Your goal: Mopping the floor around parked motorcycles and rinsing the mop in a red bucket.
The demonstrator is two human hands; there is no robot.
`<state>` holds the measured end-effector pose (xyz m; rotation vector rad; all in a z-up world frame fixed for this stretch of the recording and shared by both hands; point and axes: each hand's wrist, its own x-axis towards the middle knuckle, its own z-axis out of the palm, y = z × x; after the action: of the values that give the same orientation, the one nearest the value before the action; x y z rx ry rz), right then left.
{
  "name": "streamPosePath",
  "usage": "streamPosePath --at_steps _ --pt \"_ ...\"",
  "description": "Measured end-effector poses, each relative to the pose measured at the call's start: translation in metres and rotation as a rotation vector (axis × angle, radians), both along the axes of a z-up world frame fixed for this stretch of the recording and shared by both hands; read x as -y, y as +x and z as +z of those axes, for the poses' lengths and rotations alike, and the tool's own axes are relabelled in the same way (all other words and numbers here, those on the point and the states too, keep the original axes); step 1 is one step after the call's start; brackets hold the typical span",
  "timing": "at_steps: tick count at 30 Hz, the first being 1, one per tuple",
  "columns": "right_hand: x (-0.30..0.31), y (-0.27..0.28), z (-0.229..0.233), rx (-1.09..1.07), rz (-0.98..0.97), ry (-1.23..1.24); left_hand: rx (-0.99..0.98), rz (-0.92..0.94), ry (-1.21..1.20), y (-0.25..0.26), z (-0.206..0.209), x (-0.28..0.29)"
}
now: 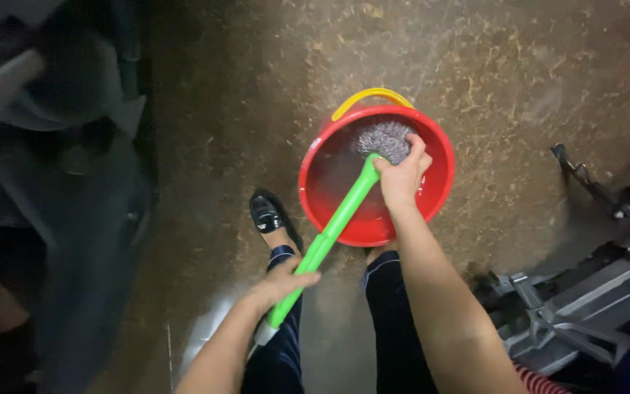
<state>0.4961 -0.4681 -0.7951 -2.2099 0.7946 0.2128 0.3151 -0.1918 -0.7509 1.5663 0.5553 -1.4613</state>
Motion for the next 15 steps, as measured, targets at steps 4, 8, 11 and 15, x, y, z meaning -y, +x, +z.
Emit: streamPosePath --at_steps 4,8,11,15 --pt "0.014 0.002 0.003 -0.05 0.057 -0.038 0.121 -0.039 0.078 0.081 0.034 0.041" --pt "0.028 0.001 0.001 -0.105 0.143 0.006 0.379 -0.213 0.142 0.113 -0.002 0.057" --pt "0.03 0.001 -0.003 -0.098 0.195 0.014 0.458 -0.23 0.181 0.143 0.003 0.053" --pt "0.025 0.003 -0.005 -0.094 0.193 0.011 0.324 -0.488 0.217 0.17 0.035 0.038"
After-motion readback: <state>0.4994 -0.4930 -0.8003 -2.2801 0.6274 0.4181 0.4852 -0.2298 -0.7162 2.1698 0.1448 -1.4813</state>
